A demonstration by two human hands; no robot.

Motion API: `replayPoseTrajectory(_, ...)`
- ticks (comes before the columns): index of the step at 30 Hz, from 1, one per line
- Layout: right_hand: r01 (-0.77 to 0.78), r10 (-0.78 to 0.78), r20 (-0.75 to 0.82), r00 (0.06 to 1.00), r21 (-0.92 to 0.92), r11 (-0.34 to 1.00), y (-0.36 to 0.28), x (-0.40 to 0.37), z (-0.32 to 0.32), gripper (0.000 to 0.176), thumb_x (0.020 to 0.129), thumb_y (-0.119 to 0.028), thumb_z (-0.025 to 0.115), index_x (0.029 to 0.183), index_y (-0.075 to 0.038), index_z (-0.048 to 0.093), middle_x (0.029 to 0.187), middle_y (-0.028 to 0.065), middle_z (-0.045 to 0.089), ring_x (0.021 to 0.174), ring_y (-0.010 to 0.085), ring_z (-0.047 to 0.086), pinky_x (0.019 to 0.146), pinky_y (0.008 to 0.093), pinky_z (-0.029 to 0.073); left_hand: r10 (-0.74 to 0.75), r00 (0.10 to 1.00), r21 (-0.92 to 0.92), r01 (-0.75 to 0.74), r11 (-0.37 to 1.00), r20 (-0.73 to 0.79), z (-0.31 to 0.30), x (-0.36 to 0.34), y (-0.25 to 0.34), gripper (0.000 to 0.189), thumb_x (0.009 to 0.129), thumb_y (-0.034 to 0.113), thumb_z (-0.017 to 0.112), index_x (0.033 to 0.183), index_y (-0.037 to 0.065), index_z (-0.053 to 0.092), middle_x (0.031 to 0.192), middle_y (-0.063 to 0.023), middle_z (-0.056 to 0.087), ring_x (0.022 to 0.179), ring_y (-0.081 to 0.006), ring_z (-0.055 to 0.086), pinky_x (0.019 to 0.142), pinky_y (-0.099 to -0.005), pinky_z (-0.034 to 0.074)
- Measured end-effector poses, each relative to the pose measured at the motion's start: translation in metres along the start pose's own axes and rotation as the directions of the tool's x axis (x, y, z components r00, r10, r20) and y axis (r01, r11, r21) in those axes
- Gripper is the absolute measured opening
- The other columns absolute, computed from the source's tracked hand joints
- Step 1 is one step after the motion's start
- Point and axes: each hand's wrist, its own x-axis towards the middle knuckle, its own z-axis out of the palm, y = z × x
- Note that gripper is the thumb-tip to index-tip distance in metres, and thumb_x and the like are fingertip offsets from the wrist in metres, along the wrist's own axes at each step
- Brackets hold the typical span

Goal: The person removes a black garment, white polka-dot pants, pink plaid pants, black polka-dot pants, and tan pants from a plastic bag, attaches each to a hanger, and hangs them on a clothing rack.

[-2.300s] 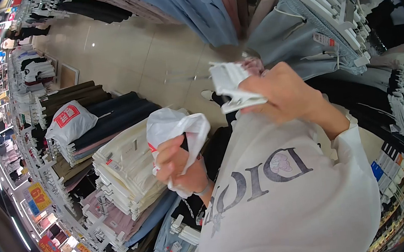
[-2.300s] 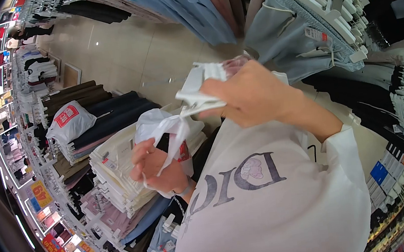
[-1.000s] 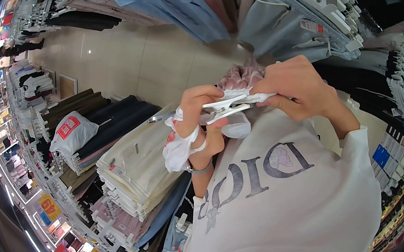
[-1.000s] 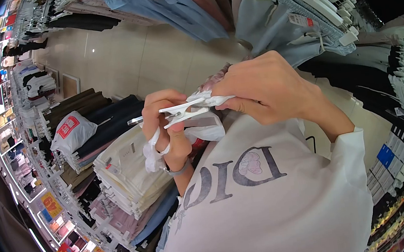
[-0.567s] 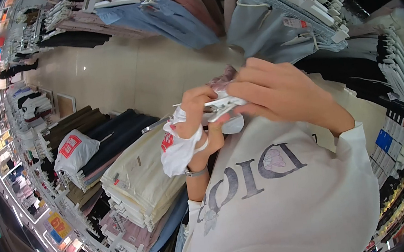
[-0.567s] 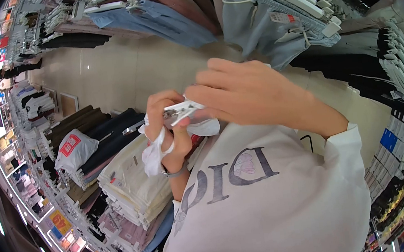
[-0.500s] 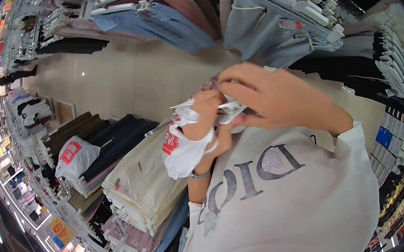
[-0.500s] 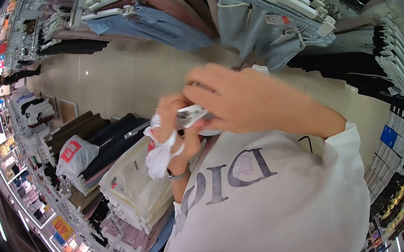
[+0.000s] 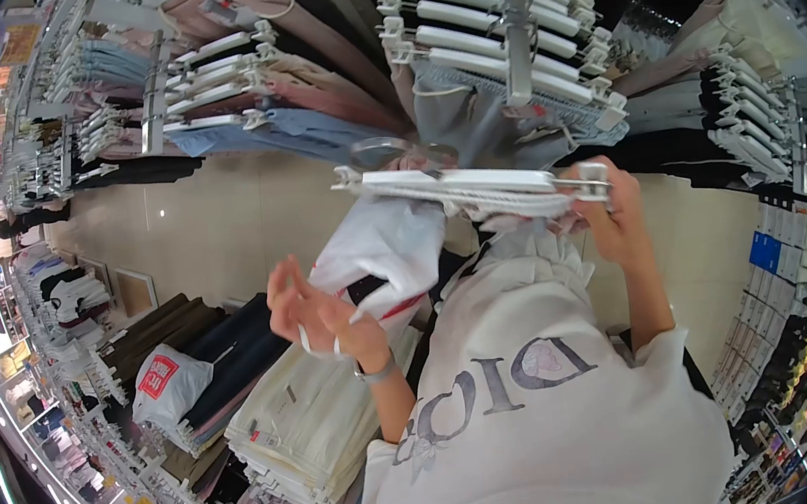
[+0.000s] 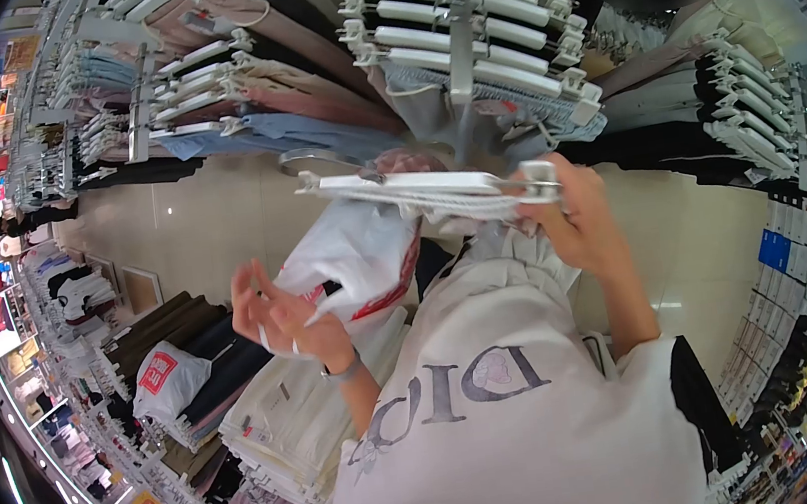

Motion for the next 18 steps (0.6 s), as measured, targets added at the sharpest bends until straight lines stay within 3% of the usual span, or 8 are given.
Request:
replayPoseTrajectory(1,-0.115,0.122,-0.036,0.992,0.17,0.979,0.009,-0.009,-0.008,0.025,0.09,-0.023,0.067,0.101,-0.001,0.061,0.077,0.0063,0.065,0.069,0.0173,0.066,0.063,0.0302,0.051,-0.036,0.998,-0.017,0.037,0.999,0.057,0.008,-0.003,-0.007,0.038,0.093,0.025,0.062,0.119,0.005,0.044,0.133,-0.0219,0.045,0.126,-0.0356,0.047,0.111,-0.052,0.036)
replayPoseTrajectory(3,0.022,0.019,-0.152,0.988,0.263,0.965,0.034,-0.021,-0.019,0.03,0.091,-0.028,0.068,0.101,-0.001,0.06,0.084,0.0049,0.064,0.075,0.0133,0.064,0.063,0.0284,0.051,-0.108,0.979,-0.042,0.117,0.992,0.172,0.03,-0.005,-0.02,0.041,0.093,0.019,0.063,0.125,0.004,0.043,0.142,-0.024,0.041,0.133,-0.0379,0.043,0.113,-0.0522,0.033)
replayPoseTrajectory(4,0.095,-0.03,-0.213,0.977,0.302,0.949,0.045,-0.024,-0.024,0.033,0.092,-0.031,0.069,0.102,-0.001,0.06,0.087,0.0041,0.063,0.078,0.0114,0.063,0.063,0.0275,0.051,-0.092,0.948,-0.068,0.118,0.991,0.306,0.042,-0.004,-0.023,0.053,0.093,0.011,0.062,0.139,0.004,0.037,0.147,-0.0238,0.039,0.139,-0.0366,0.038,0.115,-0.0466,0.03)
replayPoseTrajectory(7,0.136,-0.029,-0.309,0.951,0.331,0.934,0.062,-0.024,-0.033,0.041,0.094,-0.04,0.067,0.104,-0.001,0.059,0.094,0.0047,0.063,0.082,0.011,0.062,0.064,0.0251,0.05,-0.446,0.815,-0.028,0.49,0.871,0.37,0.064,-0.019,-0.027,0.06,0.095,0.008,0.059,0.148,0.005,0.03,0.143,-0.0205,0.044,0.134,-0.0292,0.044,0.111,-0.039,0.033)
replayPoseTrajectory(8,0.084,0.023,-0.279,0.96,0.367,0.926,0.062,-0.022,-0.039,0.045,0.093,-0.044,0.066,0.107,-0.002,0.058,0.094,0.0048,0.063,0.08,0.0096,0.061,0.064,0.0224,0.049,-0.451,0.799,-0.075,0.518,0.852,0.397,0.07,-0.018,-0.034,0.064,0.097,0.007,0.058,0.152,0.004,0.026,0.138,-0.0165,0.05,0.125,-0.0223,0.049,0.105,-0.0335,0.037)
replayPoseTrajectory(11,0.013,0.08,-0.254,0.964,0.347,0.938,0.087,-0.021,-0.048,0.044,0.094,-0.043,0.065,0.11,-0.003,0.056,0.095,0.0052,0.063,0.077,0.0104,0.061,0.061,0.0233,0.05,-0.519,0.775,-0.027,0.565,0.825,0.361,0.075,-0.016,-0.049,0.059,0.099,0.01,0.059,0.15,0.002,0.03,0.133,-0.0143,0.053,0.116,-0.0192,0.053,0.101,-0.0322,0.04)
replayPoseTrajectory(14,-0.183,0.249,-0.051,0.967,0.541,0.821,0.099,-0.019,-0.048,0.041,0.096,-0.04,0.064,0.113,-0.003,0.055,0.098,0.0058,0.064,0.075,0.0116,0.062,0.061,0.0239,0.051,-0.493,0.787,-0.01,0.534,0.845,0.372,0.082,-0.013,-0.067,0.047,0.099,0.011,0.058,0.142,0.001,0.043,0.129,-0.0138,0.057,0.117,-0.0185,0.054,0.103,-0.0317,0.039)
replayPoseTrajectory(18,-0.157,0.296,-0.183,0.937,0.536,0.829,0.103,0.004,-0.029,0.031,0.1,-0.03,0.059,0.117,-0.004,0.053,0.101,0.0063,0.064,0.076,0.0108,0.062,0.061,0.0233,0.051,-0.503,0.769,-0.042,0.562,0.826,0.393,0.091,-0.013,-0.083,0.041,0.1,0.012,0.058,0.138,0.001,0.048,0.131,-0.0135,0.057,0.119,-0.0185,0.053,0.103,-0.0305,0.04)
